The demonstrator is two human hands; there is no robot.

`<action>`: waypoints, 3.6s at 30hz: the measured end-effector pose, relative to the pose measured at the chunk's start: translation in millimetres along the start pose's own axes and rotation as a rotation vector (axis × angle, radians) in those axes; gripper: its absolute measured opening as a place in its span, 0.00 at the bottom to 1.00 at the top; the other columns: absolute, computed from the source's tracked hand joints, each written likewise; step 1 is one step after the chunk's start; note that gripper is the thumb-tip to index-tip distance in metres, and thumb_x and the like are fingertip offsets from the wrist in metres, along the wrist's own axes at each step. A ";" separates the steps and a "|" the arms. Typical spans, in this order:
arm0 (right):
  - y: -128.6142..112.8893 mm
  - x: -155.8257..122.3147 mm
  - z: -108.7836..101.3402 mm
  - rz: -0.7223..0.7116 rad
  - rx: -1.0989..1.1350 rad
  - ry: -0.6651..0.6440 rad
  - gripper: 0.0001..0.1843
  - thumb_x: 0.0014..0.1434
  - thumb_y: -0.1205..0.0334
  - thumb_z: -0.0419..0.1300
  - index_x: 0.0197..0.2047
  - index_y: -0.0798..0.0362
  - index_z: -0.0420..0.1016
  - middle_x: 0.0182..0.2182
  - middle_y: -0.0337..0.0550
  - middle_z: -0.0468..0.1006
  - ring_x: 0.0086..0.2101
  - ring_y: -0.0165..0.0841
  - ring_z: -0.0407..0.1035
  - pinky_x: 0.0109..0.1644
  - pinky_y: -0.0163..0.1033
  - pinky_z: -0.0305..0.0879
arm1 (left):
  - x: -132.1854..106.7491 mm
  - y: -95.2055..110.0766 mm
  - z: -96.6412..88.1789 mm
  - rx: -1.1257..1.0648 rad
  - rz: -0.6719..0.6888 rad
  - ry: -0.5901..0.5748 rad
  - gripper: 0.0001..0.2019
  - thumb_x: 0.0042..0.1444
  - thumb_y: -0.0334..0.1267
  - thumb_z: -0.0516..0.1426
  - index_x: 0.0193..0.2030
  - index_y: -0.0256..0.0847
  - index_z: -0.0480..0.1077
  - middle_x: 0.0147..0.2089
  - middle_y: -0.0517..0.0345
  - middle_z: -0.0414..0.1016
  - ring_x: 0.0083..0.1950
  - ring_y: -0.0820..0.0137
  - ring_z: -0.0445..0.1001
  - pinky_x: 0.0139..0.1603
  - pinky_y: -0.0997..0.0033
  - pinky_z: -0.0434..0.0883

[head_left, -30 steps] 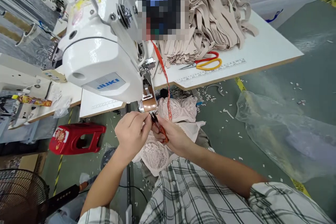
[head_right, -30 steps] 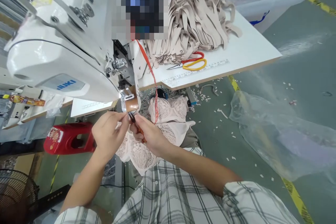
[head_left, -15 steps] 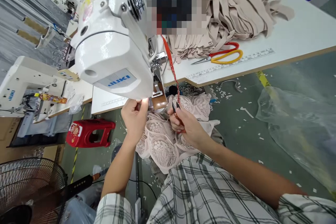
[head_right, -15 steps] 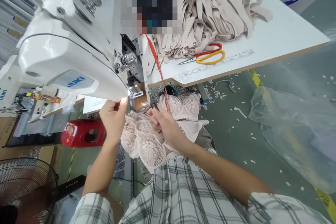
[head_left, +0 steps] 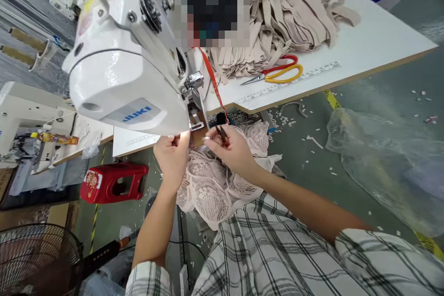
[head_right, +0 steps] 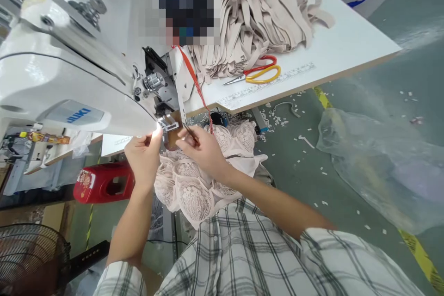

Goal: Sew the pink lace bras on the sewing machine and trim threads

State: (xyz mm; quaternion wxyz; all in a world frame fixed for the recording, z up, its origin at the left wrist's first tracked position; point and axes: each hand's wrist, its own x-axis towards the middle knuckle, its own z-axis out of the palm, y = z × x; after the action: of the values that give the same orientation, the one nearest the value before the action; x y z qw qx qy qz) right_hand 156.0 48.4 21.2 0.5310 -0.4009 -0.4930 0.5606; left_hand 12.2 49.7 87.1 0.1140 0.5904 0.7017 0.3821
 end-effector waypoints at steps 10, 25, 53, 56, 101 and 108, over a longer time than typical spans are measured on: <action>15.6 56.3 10.4 -0.627 -0.529 0.059 0.09 0.65 0.61 0.57 0.44 0.49 0.79 0.31 0.41 0.76 0.33 0.33 0.68 0.38 0.38 0.61 | 3.9 -7.0 -2.7 0.145 0.101 0.005 0.14 0.58 0.42 0.62 0.23 0.39 0.76 0.21 0.62 0.75 0.25 0.72 0.72 0.31 0.74 0.66; 18.6 -15.6 -108.8 0.481 0.346 -0.321 0.22 0.56 0.51 0.64 0.24 0.49 0.55 0.17 0.27 0.45 0.18 0.23 0.38 0.22 0.35 0.37 | 4.4 -32.7 -11.9 0.206 1.100 -0.158 0.05 0.59 0.34 0.62 0.43 0.41 0.74 0.35 0.57 0.82 0.33 0.72 0.79 0.34 0.75 0.72; 86.0 -2.2 -153.0 0.203 -0.944 0.034 0.17 0.59 0.53 0.55 0.45 0.56 0.72 0.50 0.62 0.73 0.54 0.55 0.64 0.59 0.60 0.58 | -13.3 -30.4 35.4 0.318 0.319 0.178 0.16 0.63 0.39 0.56 0.22 0.42 0.70 0.20 0.61 0.67 0.27 0.72 0.66 0.30 0.70 0.58; 119.6 -12.8 -186.1 0.177 -1.155 -0.049 0.22 0.61 0.52 0.52 0.49 0.58 0.74 0.52 0.63 0.73 0.57 0.54 0.63 0.62 0.58 0.59 | -13.6 -31.2 36.8 0.355 0.318 0.195 0.18 0.63 0.40 0.56 0.22 0.42 0.70 0.19 0.61 0.66 0.26 0.71 0.64 0.28 0.69 0.55; -17.0 61.6 -4.4 -0.437 -0.833 -0.239 0.08 0.62 0.65 0.57 0.34 0.52 0.77 0.38 0.46 0.70 0.35 0.34 0.66 0.34 0.38 0.60 | -5.3 -13.3 2.1 0.594 0.434 -0.146 0.11 0.66 0.41 0.55 0.43 0.41 0.78 0.31 0.54 0.79 0.32 0.63 0.75 0.29 0.68 0.60; -19.8 52.2 -7.7 -0.535 -0.979 -0.089 0.16 0.69 0.63 0.49 0.34 0.54 0.75 0.34 0.46 0.67 0.31 0.34 0.63 0.33 0.40 0.58 | -30.3 -31.3 -16.1 0.198 0.586 -0.038 0.10 0.64 0.33 0.57 0.51 0.42 0.73 0.55 0.52 0.79 0.53 0.65 0.78 0.53 0.67 0.73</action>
State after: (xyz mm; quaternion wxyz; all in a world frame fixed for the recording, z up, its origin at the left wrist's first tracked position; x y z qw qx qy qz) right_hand 161.5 100.1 43.0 0.3856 -0.4375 -0.8021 0.1283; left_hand -12.5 15.1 68.3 -0.0461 0.7827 0.5334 0.3174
